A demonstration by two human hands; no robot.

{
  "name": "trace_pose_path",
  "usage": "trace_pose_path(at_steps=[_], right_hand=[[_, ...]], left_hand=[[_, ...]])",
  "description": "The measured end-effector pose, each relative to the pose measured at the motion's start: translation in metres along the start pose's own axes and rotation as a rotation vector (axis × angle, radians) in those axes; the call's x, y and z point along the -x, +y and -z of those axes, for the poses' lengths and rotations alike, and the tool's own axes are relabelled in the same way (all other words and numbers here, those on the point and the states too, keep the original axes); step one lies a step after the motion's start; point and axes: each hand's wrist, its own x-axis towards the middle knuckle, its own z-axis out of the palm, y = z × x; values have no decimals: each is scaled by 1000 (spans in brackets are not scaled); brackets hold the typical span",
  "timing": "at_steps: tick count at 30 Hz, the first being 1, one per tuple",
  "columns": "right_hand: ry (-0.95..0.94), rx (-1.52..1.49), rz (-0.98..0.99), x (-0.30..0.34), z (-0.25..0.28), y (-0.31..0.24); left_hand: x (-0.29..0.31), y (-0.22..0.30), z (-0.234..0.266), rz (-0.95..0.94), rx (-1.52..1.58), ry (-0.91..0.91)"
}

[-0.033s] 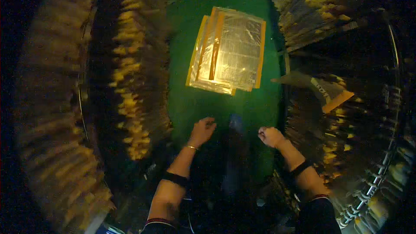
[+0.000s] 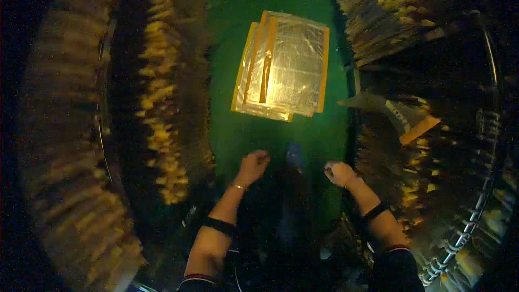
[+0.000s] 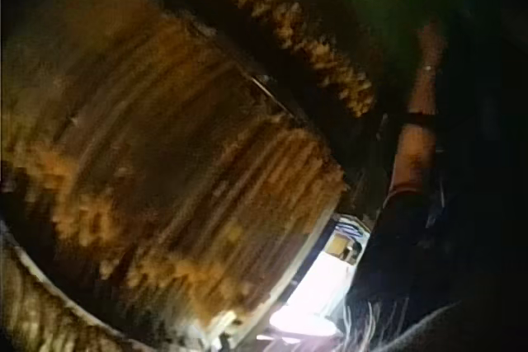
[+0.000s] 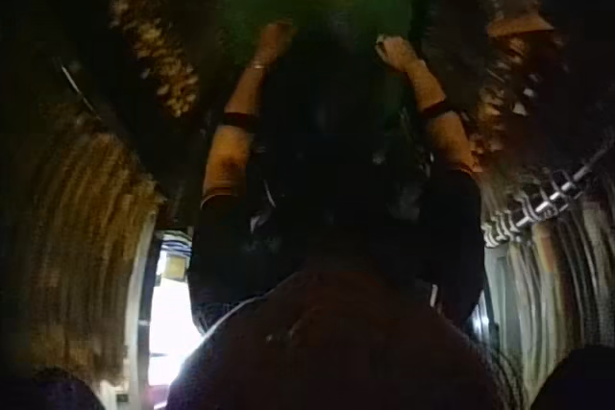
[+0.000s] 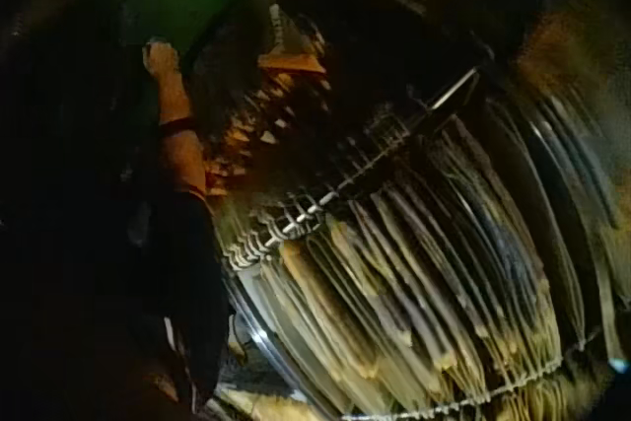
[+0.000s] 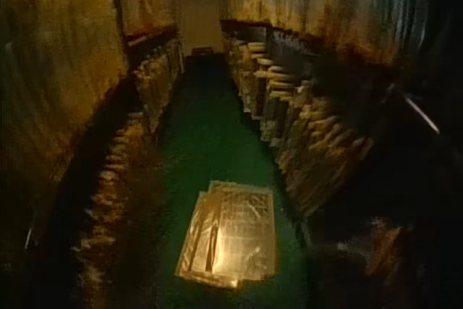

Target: Cutting and organizing solar cell sheets at a workbench.

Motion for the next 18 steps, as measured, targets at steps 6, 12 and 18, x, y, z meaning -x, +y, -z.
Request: trace_pose_path(at_steps=[6,12,18], right_hand=[[-67,13,-260,15,29,61],[-31,10,-319,-17,82,83],[6,64,-379,-65,83,75]], left_hand=[[-27,45,31,101,-150,-80],[-71,54,88,242,-337,-27],[-132,38,122,25,-415,-26]])
